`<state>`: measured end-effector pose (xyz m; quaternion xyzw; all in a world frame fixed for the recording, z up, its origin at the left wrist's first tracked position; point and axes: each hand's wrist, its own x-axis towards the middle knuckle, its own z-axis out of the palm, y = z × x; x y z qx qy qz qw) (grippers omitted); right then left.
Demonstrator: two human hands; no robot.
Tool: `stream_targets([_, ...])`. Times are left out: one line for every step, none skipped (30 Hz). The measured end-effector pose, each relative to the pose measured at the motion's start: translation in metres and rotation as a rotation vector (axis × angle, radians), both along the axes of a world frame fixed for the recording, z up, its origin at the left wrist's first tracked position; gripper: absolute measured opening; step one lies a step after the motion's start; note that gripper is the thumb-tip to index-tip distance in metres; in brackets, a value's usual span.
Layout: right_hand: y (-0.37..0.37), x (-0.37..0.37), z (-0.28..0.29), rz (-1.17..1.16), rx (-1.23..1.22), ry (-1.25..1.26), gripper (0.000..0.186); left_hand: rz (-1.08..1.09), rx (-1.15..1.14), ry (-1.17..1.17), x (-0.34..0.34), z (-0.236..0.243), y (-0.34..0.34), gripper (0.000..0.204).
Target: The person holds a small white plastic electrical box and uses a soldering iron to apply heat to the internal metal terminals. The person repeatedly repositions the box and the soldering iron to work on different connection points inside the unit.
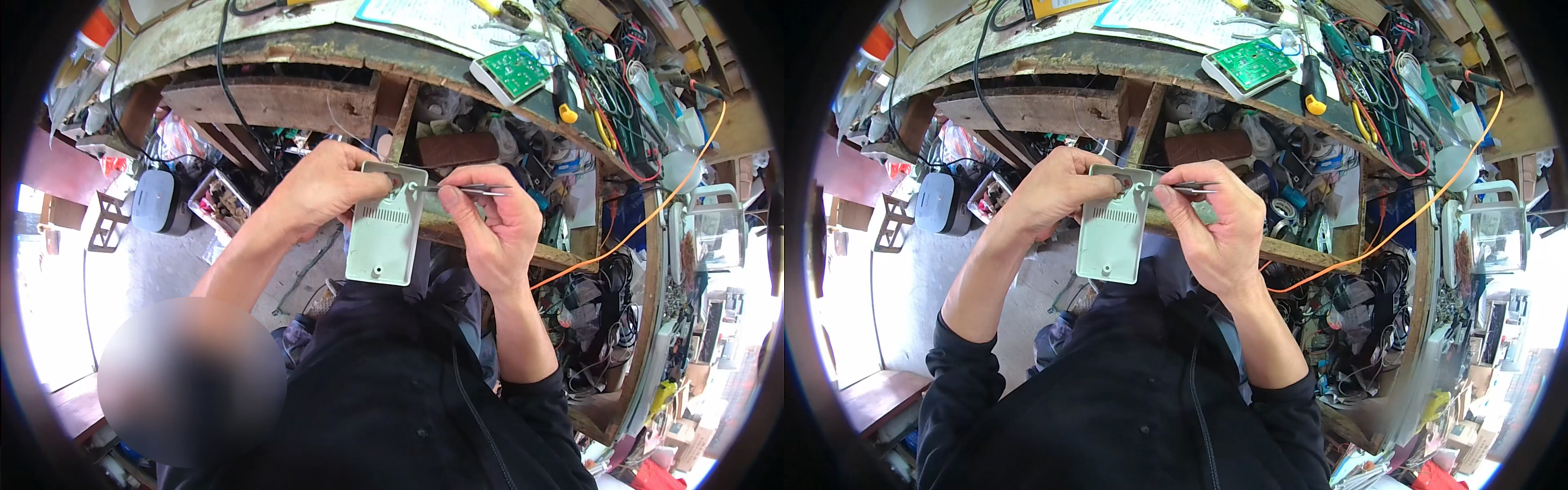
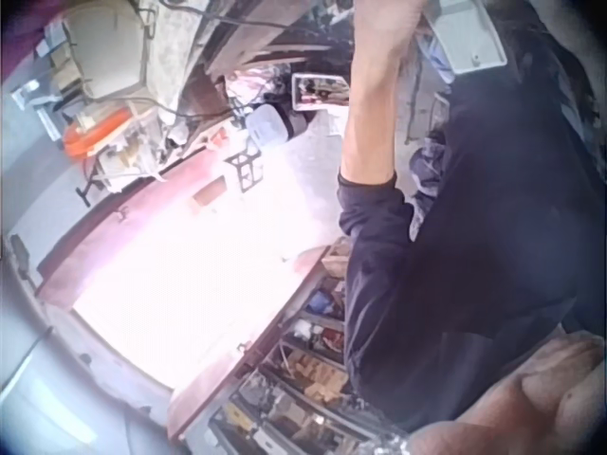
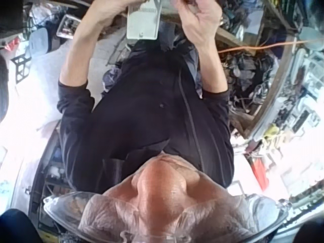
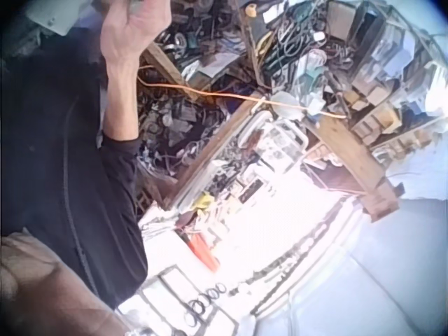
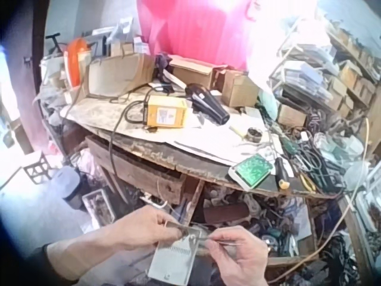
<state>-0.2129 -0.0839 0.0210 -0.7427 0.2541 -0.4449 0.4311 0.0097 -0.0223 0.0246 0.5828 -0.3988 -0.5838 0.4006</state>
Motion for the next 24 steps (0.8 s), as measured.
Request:
stream_targets([0.000, 0.000, -0.001, 0.005, -0.009, -0.009, 0.012, 0.011, 0.018, 0.029, -0.001, 0.001, -0.001, 0.018])
stream_targets([0.001, 0.001, -0.001, 0.005, 0.000, -0.013, 0.012, 0.024, 0.019, 0.036, -0.002, 0.001, -0.001, 0.017])
stream_targets([0.002, 0.001, -0.001, 0.006, 0.009, -0.017, 0.012, 0.037, 0.020, 0.043, -0.004, 0.001, -0.001, 0.017])
stream_targets([0.002, 0.001, -0.002, 0.006, 0.018, -0.021, 0.013, 0.051, 0.021, 0.050, -0.005, 0.000, -0.001, 0.017])
stream_targets([0.002, 0.001, -0.002, 0.005, -0.002, -0.012, 0.013, 0.050, 0.022, 0.054, -0.005, -0.001, -0.001, 0.017])
stream_targets([0.002, 0.001, -0.003, 0.005, -0.022, -0.002, 0.013, 0.049, 0.023, 0.058, -0.005, -0.004, -0.002, 0.017])
stream_targets([0.002, 0.000, -0.003, 0.004, -0.042, 0.007, 0.013, 0.049, 0.024, 0.061, -0.005, -0.005, -0.002, 0.018])
stream_targets([0.002, 0.000, -0.004, 0.001, -0.058, 0.021, 0.013, 0.045, 0.025, 0.041, -0.006, -0.006, -0.001, 0.018])
stream_targets([0.002, 0.000, -0.004, -0.003, -0.074, 0.036, 0.013, 0.041, 0.026, 0.020, -0.006, -0.006, -0.001, 0.018])
stream_targets([0.002, -0.001, -0.004, -0.007, -0.090, 0.050, 0.012, 0.037, 0.028, -0.001, -0.007, -0.006, -0.001, 0.018])
stream_targets([0.002, -0.001, -0.004, 0.001, -0.121, 0.060, 0.011, 0.028, 0.026, -0.006, -0.006, -0.009, -0.001, 0.018])
stream_targets([0.000, -0.002, -0.005, 0.008, -0.153, 0.070, 0.010, 0.018, 0.024, -0.010, -0.006, -0.015, -0.001, 0.018])
stream_targets([0.000, -0.002, -0.005, 0.015, -0.184, 0.081, 0.009, 0.008, 0.022, -0.015, -0.005, -0.017, -0.001, 0.019])
stream_targets([0.001, -0.002, -0.006, 0.017, -0.095, 0.022, 0.008, 0.008, 0.007, -0.004, -0.006, -0.018, -0.001, 0.018])
stream_targets([0.003, 0.000, -0.007, 0.017, -0.007, -0.037, 0.008, 0.010, 0.017, -0.010, -0.006, -0.017, 0.000, 0.018])
stream_targets([0.004, 0.001, -0.007, 0.016, 0.082, -0.097, 0.008, 0.013, 0.027, -0.016, -0.006, -0.015, 0.002, 0.017])
stream_targets([0.004, 0.003, -0.005, -0.001, 0.122, -0.133, 0.008, 0.018, 0.033, -0.027, -0.005, -0.012, 0.001, 0.017])
stream_targets([0.005, 0.005, -0.002, -0.018, 0.162, -0.170, 0.009, 0.008, 0.045, -0.039, -0.005, -0.011, 0.000, 0.015])
stream_targets([0.004, 0.006, -0.001, -0.035, 0.202, -0.207, 0.010, 0.010, 0.040, -0.043, -0.005, -0.011, -0.001, 0.016])
stream_targets([0.002, 0.004, 0.000, -0.072, 0.186, -0.112, 0.010, 0.012, 0.036, -0.044, -0.007, -0.011, -0.001, 0.017])
stream_targets([-0.001, 0.005, -0.001, -0.062, 0.212, -0.059, 0.010, 0.013, 0.033, -0.045, -0.009, -0.011, -0.002, 0.017])
stream_targets([-0.003, 0.006, -0.003, -0.052, 0.239, -0.006, 0.010, 0.009, 0.039, -0.072, -0.008, -0.011, -0.002, 0.018])
stream_targets([-0.005, 0.007, -0.003, -0.041, 0.264, 0.048, 0.011, 0.006, 0.043, -0.099, -0.005, -0.011, -0.002, 0.018])
stream_targets([-0.005, 0.006, 0.003, -0.076, 0.164, 0.244, 0.014, 0.004, 0.048, -0.125, -0.004, -0.011, -0.002, 0.019])
